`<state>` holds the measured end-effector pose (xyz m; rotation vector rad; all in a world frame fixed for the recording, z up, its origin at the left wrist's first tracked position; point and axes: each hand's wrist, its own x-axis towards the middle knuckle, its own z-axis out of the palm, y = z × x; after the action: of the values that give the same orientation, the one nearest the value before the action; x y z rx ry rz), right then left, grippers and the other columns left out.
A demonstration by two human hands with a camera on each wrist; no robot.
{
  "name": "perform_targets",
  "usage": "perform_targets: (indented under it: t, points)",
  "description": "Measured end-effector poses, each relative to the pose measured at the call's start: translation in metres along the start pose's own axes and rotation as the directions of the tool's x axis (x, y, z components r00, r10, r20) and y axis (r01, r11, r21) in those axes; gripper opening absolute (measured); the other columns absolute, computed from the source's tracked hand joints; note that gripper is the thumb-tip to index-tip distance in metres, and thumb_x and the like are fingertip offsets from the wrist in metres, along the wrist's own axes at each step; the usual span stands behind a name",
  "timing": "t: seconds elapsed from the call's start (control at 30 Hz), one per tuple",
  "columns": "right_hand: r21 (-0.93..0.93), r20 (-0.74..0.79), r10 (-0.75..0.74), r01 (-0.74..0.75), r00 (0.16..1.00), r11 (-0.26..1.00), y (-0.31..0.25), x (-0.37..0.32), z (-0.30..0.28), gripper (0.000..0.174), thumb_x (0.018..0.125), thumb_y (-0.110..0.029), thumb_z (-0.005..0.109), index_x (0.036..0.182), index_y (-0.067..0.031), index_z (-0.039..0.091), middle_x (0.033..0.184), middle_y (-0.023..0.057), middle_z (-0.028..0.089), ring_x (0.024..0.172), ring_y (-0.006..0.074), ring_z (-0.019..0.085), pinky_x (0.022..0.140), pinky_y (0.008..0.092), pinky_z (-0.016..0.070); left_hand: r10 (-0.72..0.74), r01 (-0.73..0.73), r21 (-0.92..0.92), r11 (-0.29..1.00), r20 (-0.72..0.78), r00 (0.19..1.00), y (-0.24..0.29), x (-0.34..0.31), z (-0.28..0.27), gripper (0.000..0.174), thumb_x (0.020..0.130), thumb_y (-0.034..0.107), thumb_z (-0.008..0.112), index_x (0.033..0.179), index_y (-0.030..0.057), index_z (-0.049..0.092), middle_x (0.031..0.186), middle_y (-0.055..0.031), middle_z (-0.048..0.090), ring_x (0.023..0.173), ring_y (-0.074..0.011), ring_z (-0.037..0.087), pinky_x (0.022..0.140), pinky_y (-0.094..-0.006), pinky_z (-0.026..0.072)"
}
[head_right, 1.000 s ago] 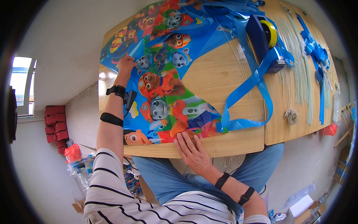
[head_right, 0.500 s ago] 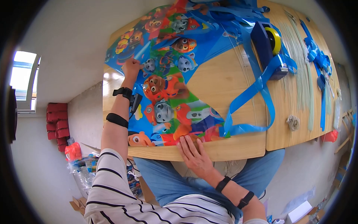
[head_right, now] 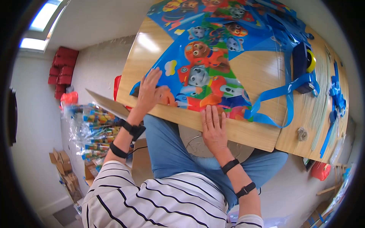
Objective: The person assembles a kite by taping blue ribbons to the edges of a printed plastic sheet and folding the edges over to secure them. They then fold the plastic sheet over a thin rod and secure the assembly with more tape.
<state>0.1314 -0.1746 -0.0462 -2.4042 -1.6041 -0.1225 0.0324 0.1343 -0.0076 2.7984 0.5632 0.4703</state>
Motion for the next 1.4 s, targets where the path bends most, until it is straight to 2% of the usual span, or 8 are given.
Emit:
perform_targets:
  t: [0.1, 0.17, 0.33, 0.63, 0.9, 1.17, 1.27, 1.4]
  points:
    - [-0.014, 0.001, -0.015, 0.015, 1.0, 1.0, 0.0, -0.003, 0.004, 0.086, 0.076, -0.016, 0.072, 0.154, -0.0001, 0.041, 0.164, 0.0176, 0.037, 0.154, 0.0346, 0.031, 0.125, 0.0575, 0.0204, -0.06, 0.059, 0.016, 0.998, 0.12, 0.991, 0.02, -0.064, -0.017, 0.08, 0.092, 0.051, 0.068, 0.151, 0.0029, 0.046, 0.162, -0.0163, 0.039, 0.154, -0.035, 0.029, 0.123, -0.0603, 0.017]
    - [0.018, 0.038, -0.008, 0.007, 0.999, 1.0, -0.002, 0.0, 0.0, 0.077, 0.083, -0.013, 0.063, 0.155, 0.0003, 0.04, 0.164, 0.018, 0.036, 0.155, 0.0349, 0.029, 0.125, 0.0589, 0.0207, -0.018, 0.016, 0.021, 1.0, 0.115, 0.993, 0.026, -0.083, -0.02, 0.089, 0.089, 0.058, 0.067, 0.155, 0.004, 0.041, 0.164, -0.0147, 0.036, 0.155, -0.0336, 0.027, 0.124, -0.0591, 0.0153]
    - [-0.016, 0.037, -0.014, 0.014, 0.999, 1.0, -0.003, -0.002, 0.003, 0.096, 0.072, -0.013, 0.076, 0.158, -0.0008, 0.034, 0.166, 0.0171, 0.032, 0.156, 0.0332, 0.026, 0.126, 0.0566, 0.0181, 0.014, -0.023, 0.064, 0.998, 0.135, 0.991, 0.024, -0.101, -0.01, 0.106, 0.083, 0.074, 0.058, 0.16, 0.0056, 0.034, 0.167, -0.0117, 0.031, 0.156, -0.0294, 0.024, 0.125, -0.0599, 0.0114]
    - [-0.084, 0.029, -0.031, 0.034, 0.999, 0.996, -0.006, -0.001, 0.001, 0.092, 0.072, -0.013, 0.077, 0.155, -0.0003, 0.038, 0.165, 0.0174, 0.034, 0.155, 0.033, 0.029, 0.125, 0.0556, 0.0217, -0.08, 0.054, 0.17, 0.984, 0.152, 0.985, -0.015, -0.127, -0.009, 0.105, 0.085, 0.077, 0.049, 0.163, 0.0094, 0.028, 0.171, -0.0081, 0.024, 0.158, -0.0273, 0.021, 0.124, -0.0648, 0.0075]
    - [-0.071, 0.017, -0.025, 0.026, 1.0, 0.997, -0.004, -0.001, 0.004, 0.09, 0.074, -0.013, 0.075, 0.155, -0.0008, 0.038, 0.164, 0.016, 0.036, 0.155, 0.0318, 0.03, 0.126, 0.0531, 0.0203, -0.259, 0.238, 0.314, 0.919, 0.028, 0.965, -0.047, -0.134, -0.006, 0.103, 0.086, 0.078, 0.048, 0.163, 0.0119, 0.028, 0.17, -0.006, 0.027, 0.157, -0.0242, 0.023, 0.122, -0.0682, 0.0039]
    - [-0.06, -0.01, -0.005, 0.005, 1.0, 0.998, -0.005, -0.001, 0.006, 0.084, 0.077, -0.014, 0.073, 0.155, -0.0034, 0.041, 0.164, 0.0138, 0.037, 0.155, 0.0301, 0.03, 0.126, 0.0534, 0.0209, -0.456, 0.51, 0.338, 0.791, -0.231, 0.86, -0.081, -0.133, -0.023, 0.094, 0.091, 0.066, 0.06, 0.157, 0.002, 0.038, 0.165, -0.0148, 0.036, 0.156, -0.0289, 0.027, 0.122, -0.0688, 0.0088]
    - [-0.038, -0.003, 0.002, -0.002, 1.0, 0.999, -0.007, -0.003, 0.002, 0.08, 0.079, -0.014, 0.071, 0.154, -0.0035, 0.043, 0.163, 0.0137, 0.039, 0.154, 0.0299, 0.032, 0.125, 0.0543, 0.0219, -0.211, 0.228, 0.254, 0.94, -0.092, 0.973, -0.014, -0.112, -0.039, 0.091, 0.09, 0.059, 0.067, 0.155, 0.0015, 0.041, 0.165, -0.0149, 0.036, 0.155, -0.031, 0.028, 0.124, -0.0624, 0.0107]
    - [-0.083, -0.047, -0.009, 0.005, 0.999, 0.997, -0.002, -0.003, 0.01, 0.073, 0.081, -0.013, 0.067, 0.151, -0.003, 0.047, 0.162, 0.0143, 0.041, 0.153, 0.0296, 0.035, 0.124, 0.055, 0.0236, 0.074, -0.071, -0.036, 0.997, 0.081, 0.994, 0.073, -0.098, -0.006, 0.095, 0.086, 0.06, 0.068, 0.156, 0.0031, 0.04, 0.164, -0.0151, 0.037, 0.154, -0.0324, 0.03, 0.126, -0.0568, 0.0124]
